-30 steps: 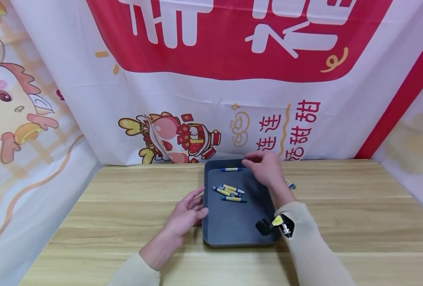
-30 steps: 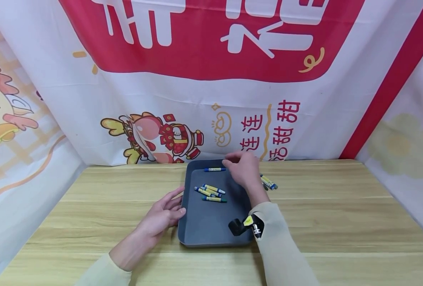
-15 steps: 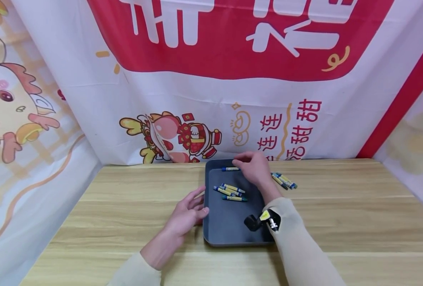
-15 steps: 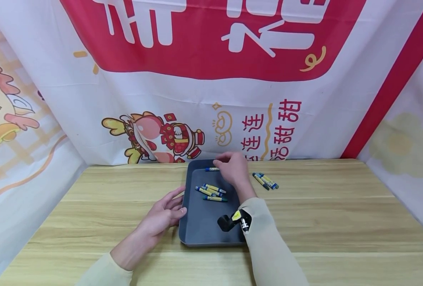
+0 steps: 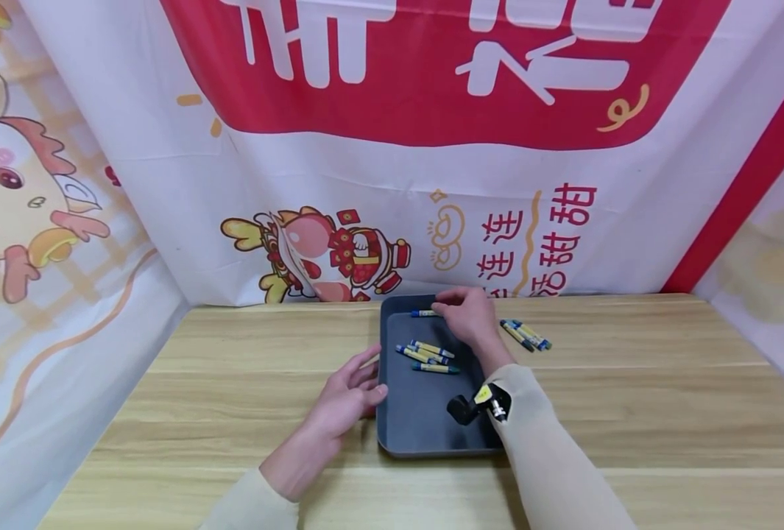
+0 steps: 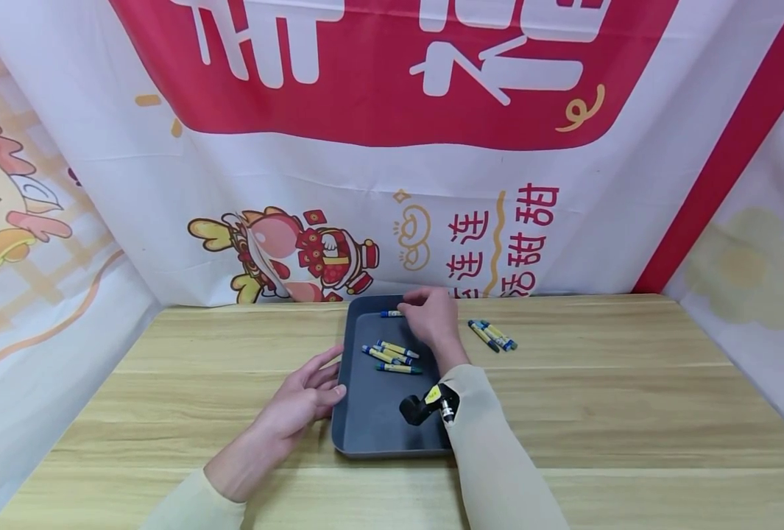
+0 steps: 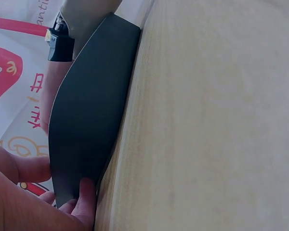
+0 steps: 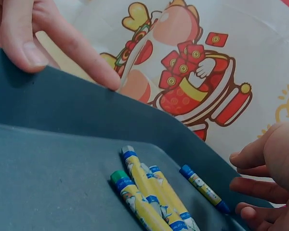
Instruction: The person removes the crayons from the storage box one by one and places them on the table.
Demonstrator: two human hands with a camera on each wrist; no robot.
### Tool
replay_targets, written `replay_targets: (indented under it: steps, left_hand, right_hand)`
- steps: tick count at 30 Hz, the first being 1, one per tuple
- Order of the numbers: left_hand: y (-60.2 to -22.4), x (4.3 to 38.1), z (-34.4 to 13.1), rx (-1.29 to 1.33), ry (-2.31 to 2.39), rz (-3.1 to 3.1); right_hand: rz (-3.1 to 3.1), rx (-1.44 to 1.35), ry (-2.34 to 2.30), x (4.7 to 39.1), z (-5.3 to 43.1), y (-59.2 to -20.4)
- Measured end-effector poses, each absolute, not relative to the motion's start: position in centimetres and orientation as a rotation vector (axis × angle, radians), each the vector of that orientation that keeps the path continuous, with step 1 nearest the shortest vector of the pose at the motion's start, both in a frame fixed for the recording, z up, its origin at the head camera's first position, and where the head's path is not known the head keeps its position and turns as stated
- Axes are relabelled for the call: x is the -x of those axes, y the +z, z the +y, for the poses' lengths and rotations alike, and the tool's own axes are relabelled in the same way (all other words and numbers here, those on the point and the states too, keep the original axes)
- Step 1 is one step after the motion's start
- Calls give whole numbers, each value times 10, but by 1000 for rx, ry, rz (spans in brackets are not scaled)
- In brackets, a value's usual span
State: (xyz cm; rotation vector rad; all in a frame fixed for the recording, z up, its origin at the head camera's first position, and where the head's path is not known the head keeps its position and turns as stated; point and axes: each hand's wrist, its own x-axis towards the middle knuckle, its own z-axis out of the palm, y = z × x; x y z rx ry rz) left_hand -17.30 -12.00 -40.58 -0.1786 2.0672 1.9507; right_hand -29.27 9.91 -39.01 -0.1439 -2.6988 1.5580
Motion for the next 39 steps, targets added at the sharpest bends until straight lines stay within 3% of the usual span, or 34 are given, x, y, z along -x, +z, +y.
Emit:
replay_targets:
  steps: [39]
  left_hand:
    - [-402,170,-119,184,1957,2057]
  right_hand:
    - [-2882,84,1368,296,91,-408]
